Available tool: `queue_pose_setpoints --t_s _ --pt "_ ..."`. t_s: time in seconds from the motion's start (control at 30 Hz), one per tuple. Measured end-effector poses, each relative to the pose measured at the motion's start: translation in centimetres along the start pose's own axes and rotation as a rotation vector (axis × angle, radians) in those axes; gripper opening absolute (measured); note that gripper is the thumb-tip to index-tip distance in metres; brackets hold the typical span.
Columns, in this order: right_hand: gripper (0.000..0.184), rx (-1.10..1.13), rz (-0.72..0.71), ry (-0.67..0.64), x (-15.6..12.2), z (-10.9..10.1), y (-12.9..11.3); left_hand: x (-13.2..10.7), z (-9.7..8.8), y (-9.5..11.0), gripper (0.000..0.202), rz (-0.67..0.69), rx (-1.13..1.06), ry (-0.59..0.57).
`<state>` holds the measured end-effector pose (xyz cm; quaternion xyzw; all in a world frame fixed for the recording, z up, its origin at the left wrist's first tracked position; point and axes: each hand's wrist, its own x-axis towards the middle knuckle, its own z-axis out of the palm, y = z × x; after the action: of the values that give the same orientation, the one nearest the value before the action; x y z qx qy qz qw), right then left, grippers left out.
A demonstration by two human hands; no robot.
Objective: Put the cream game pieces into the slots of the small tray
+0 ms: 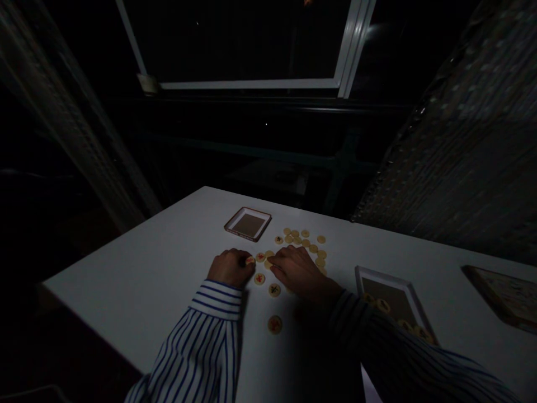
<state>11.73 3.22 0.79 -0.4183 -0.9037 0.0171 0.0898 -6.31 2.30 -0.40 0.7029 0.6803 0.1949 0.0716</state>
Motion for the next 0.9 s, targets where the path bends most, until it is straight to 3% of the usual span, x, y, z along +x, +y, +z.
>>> queue_pose_setpoints --t_s 0.27,0.77,0.9 --pt "0.03 -0.031 -0.009 -0.06 0.11 -0.25 -0.26 0.02 -0.05 -0.07 0.027 0.003 0.027 -0.026" --pt "0.023 -0.097 -0.023 -0.003 0.25 0.15 -0.52 -0.17 -0.42 0.42 0.031 -0.022 0.048 -0.089" --pt "0.024 -0.066 -0.012 0.018 0.28 0.21 -0.41 -0.18 -0.56 0.42 0.034 -0.022 0.032 -0.055"
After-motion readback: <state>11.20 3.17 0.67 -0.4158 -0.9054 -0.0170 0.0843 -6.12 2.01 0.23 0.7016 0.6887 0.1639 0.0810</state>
